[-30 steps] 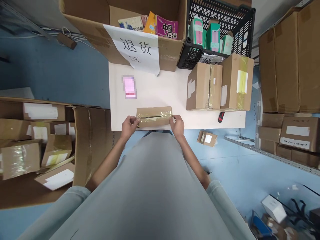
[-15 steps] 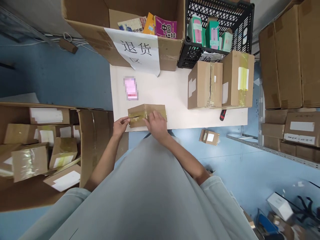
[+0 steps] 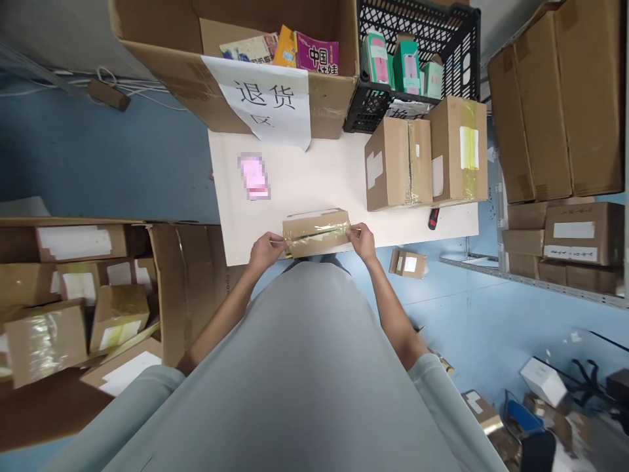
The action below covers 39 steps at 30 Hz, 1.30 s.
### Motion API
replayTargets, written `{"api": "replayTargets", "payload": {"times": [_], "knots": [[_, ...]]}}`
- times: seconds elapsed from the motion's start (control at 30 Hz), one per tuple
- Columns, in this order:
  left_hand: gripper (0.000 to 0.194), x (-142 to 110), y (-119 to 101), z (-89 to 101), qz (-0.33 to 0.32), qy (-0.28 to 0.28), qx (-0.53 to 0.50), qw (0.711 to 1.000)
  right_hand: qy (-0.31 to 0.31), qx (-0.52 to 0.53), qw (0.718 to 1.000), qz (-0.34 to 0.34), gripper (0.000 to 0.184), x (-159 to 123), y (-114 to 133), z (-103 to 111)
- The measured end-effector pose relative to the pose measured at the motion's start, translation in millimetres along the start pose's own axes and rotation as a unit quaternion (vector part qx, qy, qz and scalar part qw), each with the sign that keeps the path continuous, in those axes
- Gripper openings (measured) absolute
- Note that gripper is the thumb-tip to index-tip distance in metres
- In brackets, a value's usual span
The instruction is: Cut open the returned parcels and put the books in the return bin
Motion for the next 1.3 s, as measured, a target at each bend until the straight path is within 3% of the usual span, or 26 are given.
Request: {"api": "replayTargets", "payload": {"times": [0.13, 0.33, 0.53, 0.7, 0.83, 0.93, 1.03, 1.17, 1.3], "knots": [[0.034, -23, 9, 3.9, -0.024, 0.032, -0.004, 0.999, -0.016, 0.008, 1.000, -0.013, 0.037, -32, -14, 6], [0.031, -46, 15, 2.7, -0.016, 0.029, -0.017, 0.999, -0.047, 0.012, 0.998, -0.044, 0.035, -59, -26, 5], [0.017, -28, -1, 9.4, -0.013, -0.023, 0.006, 1.000, -0.060, -0.004, 0.998, -0.030, 0.033, -44, -18, -5], [0.019, -3, -18, 12.3, -0.043, -0.013, 0.037, 0.998, -0.043, -0.011, 0.999, -0.008, 0.027, -24, -4, -12], [0.021, 5, -32, 14.5, -0.046, -0.019, 0.069, 0.996, -0.001, -0.004, 1.000, 0.021, 0.018, -12, 6, 3], [0.044, 1, -57, 9.2, -0.093, -0.074, 0.076, 0.990, 0.008, 0.010, 0.999, 0.050, 0.022, 3, 12, 39], [0.053, -5, -100, -16.5, -0.169, -0.113, 0.039, 0.978, -0.021, 0.040, 0.992, 0.116, 0.033, 31, 19, 100], [0.049, -6, -169, -86.5, -0.209, -0.080, -0.031, 0.974, -0.133, 0.062, 0.968, 0.205, 0.042, 91, 19, 213], [0.060, 1, -225, -169.9, -0.150, -0.029, -0.084, 0.985, -0.277, 0.031, 0.939, 0.203, 0.058, 174, -14, 318]]}}
Point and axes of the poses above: each hand's wrist, its own x-axis towards the middle knuckle, its own z-axis out of the back of the hand, y = z × x, the point moved 3 cm from there along x, towards the middle knuckle, and after that the axes turned 13 degrees about -y, right-handed, at the moved point
